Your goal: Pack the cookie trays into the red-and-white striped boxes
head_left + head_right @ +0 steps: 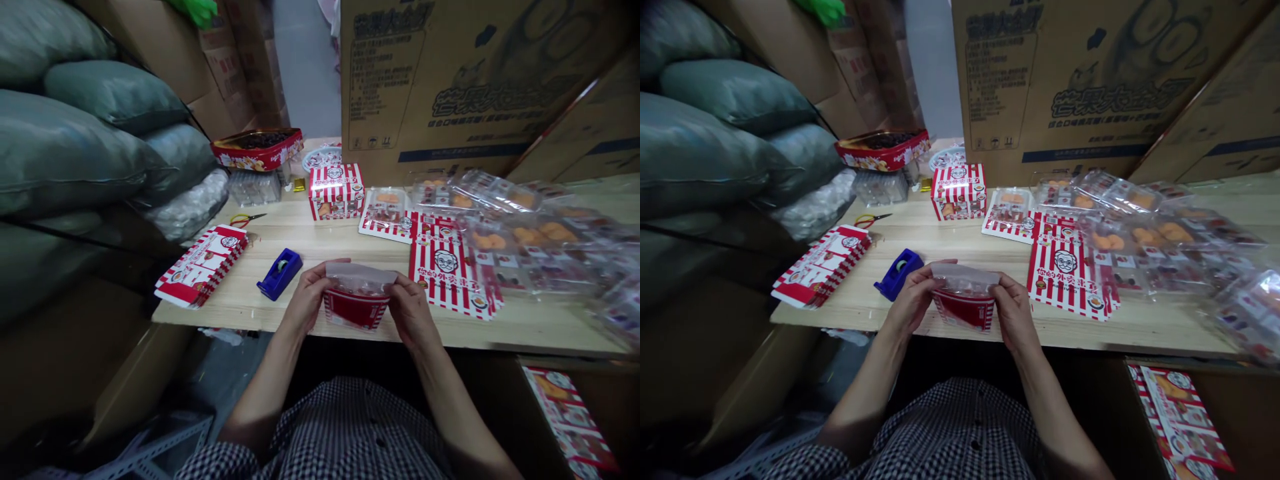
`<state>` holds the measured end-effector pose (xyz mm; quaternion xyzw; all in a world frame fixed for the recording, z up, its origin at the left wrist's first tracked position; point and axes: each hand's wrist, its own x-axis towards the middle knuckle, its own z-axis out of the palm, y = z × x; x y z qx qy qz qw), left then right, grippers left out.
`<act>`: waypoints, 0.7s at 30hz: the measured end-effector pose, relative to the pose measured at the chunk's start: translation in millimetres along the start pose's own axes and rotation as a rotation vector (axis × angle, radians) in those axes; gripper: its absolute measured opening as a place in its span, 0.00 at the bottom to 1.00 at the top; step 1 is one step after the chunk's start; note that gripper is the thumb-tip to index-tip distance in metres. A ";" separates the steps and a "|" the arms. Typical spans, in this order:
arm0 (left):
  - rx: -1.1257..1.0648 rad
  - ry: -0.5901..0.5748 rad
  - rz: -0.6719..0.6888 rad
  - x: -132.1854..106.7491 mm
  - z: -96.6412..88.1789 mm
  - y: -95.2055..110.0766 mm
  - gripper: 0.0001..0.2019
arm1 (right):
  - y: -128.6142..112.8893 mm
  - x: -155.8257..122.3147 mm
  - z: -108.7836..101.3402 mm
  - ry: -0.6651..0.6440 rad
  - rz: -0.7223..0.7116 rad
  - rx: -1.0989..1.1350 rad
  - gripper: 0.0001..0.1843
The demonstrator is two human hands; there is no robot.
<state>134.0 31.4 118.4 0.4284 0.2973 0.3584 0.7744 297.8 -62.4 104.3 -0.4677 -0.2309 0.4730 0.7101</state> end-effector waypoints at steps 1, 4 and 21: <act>0.006 -0.007 -0.006 2.5 -1.4 0.5 0.19 | 0.3 2.8 -0.4 0.002 -0.029 -0.022 0.09; 0.071 0.012 0.074 12.2 -3.7 -1.6 0.18 | 3.0 13.9 0.2 0.017 -0.109 -0.042 0.09; -0.207 0.186 -0.314 -56.7 -31.3 -77.9 0.30 | 65.1 -48.4 -31.2 0.144 0.209 -0.013 0.21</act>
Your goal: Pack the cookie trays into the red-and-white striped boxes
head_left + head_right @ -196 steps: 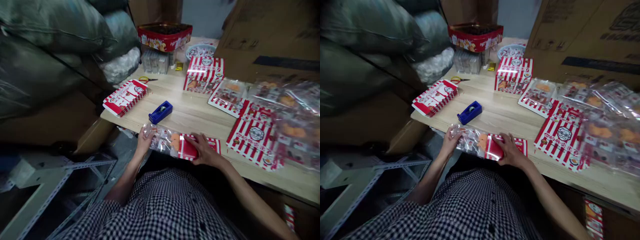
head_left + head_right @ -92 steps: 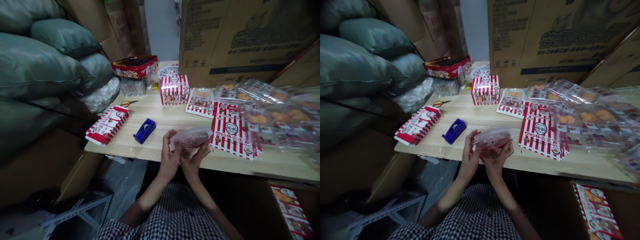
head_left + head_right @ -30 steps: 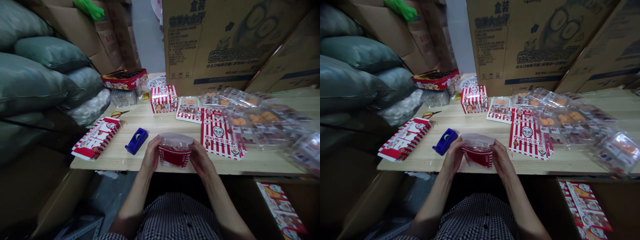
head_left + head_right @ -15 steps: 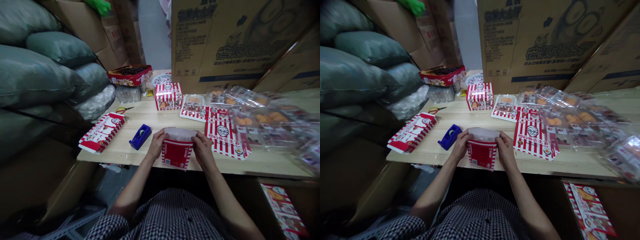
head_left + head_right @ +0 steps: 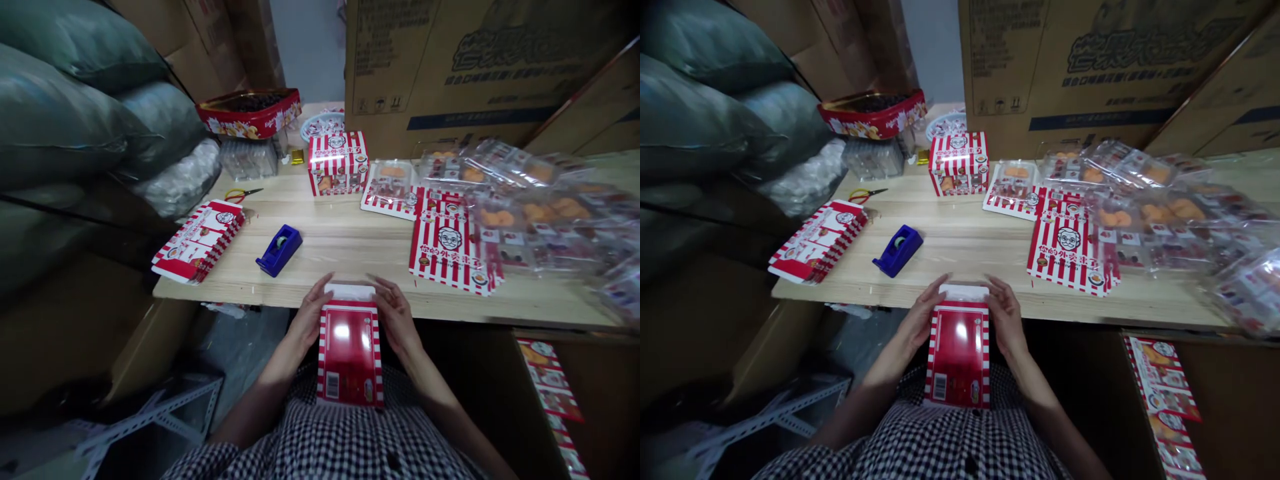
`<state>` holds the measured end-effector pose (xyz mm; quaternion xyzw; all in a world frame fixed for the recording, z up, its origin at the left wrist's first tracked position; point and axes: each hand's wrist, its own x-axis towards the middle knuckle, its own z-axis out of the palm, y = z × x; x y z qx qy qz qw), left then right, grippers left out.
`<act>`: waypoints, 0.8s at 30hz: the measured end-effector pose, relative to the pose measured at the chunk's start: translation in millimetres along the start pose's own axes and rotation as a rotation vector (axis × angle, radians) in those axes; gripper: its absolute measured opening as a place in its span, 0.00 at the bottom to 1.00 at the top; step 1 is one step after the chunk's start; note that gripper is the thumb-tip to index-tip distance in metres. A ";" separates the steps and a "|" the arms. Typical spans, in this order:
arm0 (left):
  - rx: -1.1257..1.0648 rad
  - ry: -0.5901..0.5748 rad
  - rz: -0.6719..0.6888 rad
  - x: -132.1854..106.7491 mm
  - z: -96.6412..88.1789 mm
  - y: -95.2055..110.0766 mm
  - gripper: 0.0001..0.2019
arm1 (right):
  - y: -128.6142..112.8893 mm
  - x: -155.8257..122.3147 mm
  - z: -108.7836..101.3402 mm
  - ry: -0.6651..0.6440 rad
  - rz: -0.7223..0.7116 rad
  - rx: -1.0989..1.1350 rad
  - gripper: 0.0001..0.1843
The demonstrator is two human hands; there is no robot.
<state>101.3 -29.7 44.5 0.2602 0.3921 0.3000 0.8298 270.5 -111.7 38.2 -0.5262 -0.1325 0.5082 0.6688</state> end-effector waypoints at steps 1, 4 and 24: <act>0.002 0.008 0.063 -1.1 2.3 -1.3 0.31 | 0.5 -1.4 1.3 -0.014 -0.066 -0.060 0.19; 0.069 0.034 0.254 -5.2 9.6 -2.4 0.25 | -2.0 -4.7 2.9 -0.119 -0.249 -0.318 0.13; 0.802 -0.208 0.438 4.1 -7.6 19.5 0.17 | -5.9 5.2 -14.3 -0.131 -0.314 -0.444 0.12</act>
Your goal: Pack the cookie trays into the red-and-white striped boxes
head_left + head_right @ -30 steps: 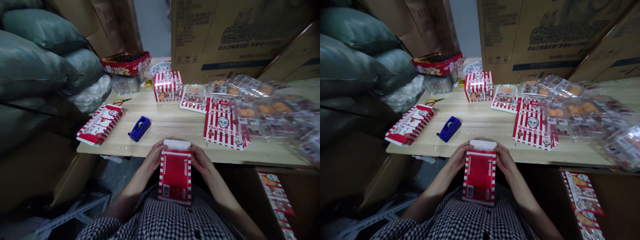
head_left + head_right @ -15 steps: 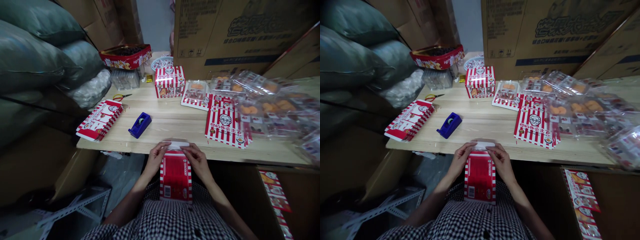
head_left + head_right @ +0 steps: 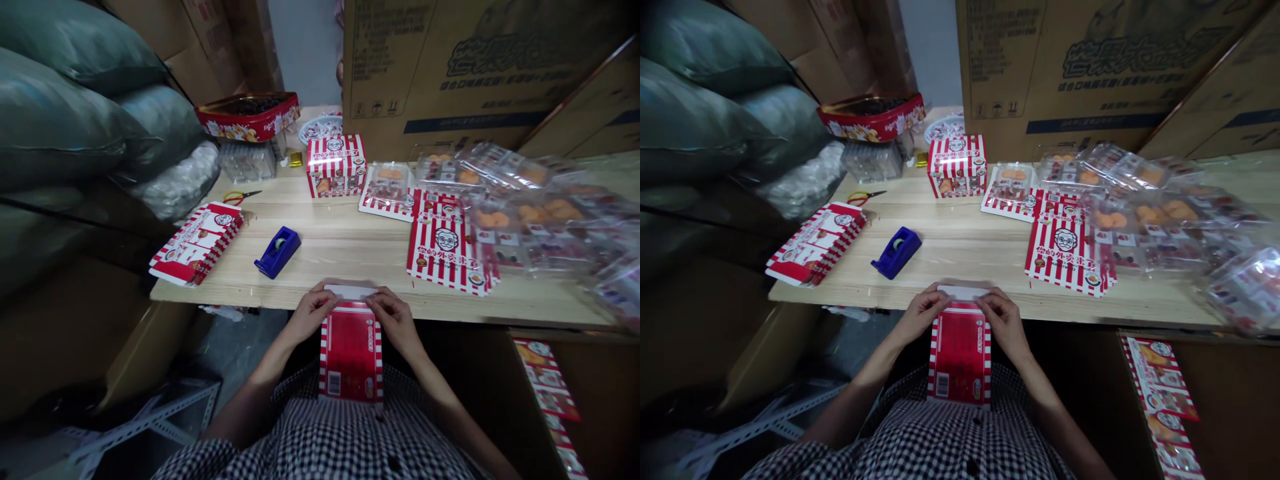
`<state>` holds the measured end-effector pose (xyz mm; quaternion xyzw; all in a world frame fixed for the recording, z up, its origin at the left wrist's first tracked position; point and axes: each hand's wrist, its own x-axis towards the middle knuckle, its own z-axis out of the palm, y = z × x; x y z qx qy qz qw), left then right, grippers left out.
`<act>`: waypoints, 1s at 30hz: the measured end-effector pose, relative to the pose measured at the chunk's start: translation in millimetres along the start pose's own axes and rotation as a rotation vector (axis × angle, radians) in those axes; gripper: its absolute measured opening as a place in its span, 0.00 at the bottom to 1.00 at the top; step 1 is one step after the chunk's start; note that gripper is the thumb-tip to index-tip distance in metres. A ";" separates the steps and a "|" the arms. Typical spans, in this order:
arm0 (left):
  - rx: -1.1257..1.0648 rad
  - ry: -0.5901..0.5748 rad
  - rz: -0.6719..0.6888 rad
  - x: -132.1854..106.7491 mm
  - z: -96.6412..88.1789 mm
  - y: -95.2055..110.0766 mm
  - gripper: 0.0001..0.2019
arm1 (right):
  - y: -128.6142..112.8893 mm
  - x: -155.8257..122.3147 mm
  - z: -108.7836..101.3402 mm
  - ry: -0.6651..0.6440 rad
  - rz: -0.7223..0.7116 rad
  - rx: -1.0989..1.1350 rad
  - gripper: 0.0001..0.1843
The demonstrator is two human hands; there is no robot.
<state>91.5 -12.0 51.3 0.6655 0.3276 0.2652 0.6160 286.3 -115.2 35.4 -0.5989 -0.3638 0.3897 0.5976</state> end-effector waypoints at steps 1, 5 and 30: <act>-0.012 0.030 0.008 0.1 2.3 -2.6 0.15 | 3.4 -1.3 1.6 0.045 0.011 0.022 0.12; -0.155 0.118 -0.076 -2.4 7.3 -11.7 0.11 | 10.9 -5.4 5.9 0.146 0.037 0.093 0.10; 0.017 -0.021 -0.063 0.1 -19.0 -23.1 0.15 | 21.1 -9.2 -7.4 -0.029 0.115 0.355 0.17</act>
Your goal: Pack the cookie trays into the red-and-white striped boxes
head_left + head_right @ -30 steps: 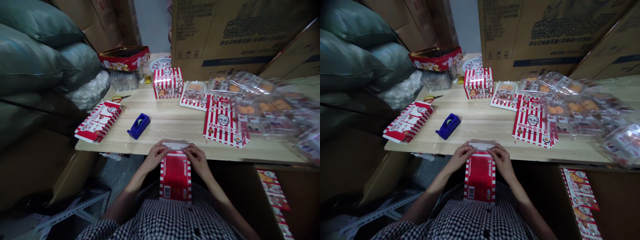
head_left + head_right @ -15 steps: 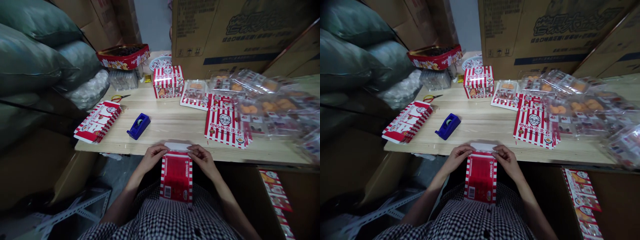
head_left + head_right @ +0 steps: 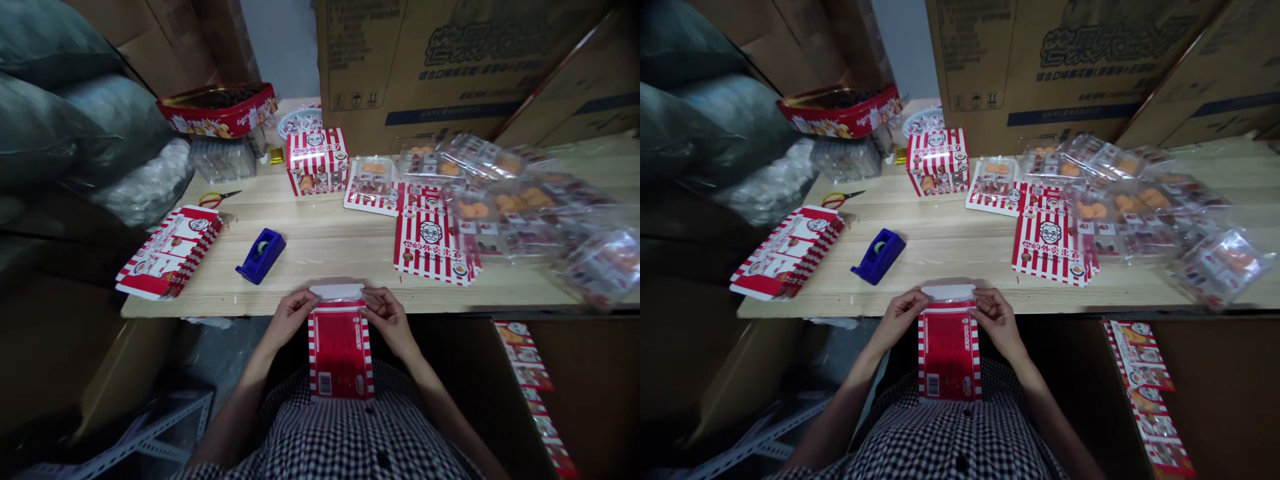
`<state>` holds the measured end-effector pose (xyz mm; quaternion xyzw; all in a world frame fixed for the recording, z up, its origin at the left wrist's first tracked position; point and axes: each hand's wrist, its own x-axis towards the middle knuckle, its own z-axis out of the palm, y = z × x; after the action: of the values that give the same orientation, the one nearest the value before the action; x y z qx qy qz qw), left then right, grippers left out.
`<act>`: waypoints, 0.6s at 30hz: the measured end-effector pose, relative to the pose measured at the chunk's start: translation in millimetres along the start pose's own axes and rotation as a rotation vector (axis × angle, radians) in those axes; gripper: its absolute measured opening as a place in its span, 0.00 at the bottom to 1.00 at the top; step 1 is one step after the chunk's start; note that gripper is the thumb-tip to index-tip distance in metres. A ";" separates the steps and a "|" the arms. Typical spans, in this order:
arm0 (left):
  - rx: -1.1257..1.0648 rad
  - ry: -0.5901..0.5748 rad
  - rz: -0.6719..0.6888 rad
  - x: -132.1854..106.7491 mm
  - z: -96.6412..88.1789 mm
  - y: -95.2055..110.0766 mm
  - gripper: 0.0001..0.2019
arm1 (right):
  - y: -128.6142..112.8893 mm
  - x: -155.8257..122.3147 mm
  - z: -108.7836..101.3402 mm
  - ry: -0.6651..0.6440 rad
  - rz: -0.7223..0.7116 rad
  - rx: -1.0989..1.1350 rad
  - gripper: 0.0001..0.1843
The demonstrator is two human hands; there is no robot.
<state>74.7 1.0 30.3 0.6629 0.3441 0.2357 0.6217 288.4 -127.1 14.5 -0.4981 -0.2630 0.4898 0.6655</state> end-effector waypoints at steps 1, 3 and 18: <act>0.005 -0.008 0.001 0.6 -0.1 0.4 0.15 | 1.3 -0.7 -0.3 0.011 -0.001 -0.010 0.17; 0.008 -0.015 0.005 1.4 0.1 1.7 0.14 | 3.4 -1.5 -0.3 0.016 0.001 -0.020 0.17; -0.051 0.028 0.005 -5.5 3.6 3.7 0.14 | 15.7 -10.0 6.7 0.108 0.046 -0.010 0.18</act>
<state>74.4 -5.4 34.2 0.6443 0.3450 0.2554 0.6330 272.8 -133.1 3.8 -0.5332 -0.2176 0.4760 0.6646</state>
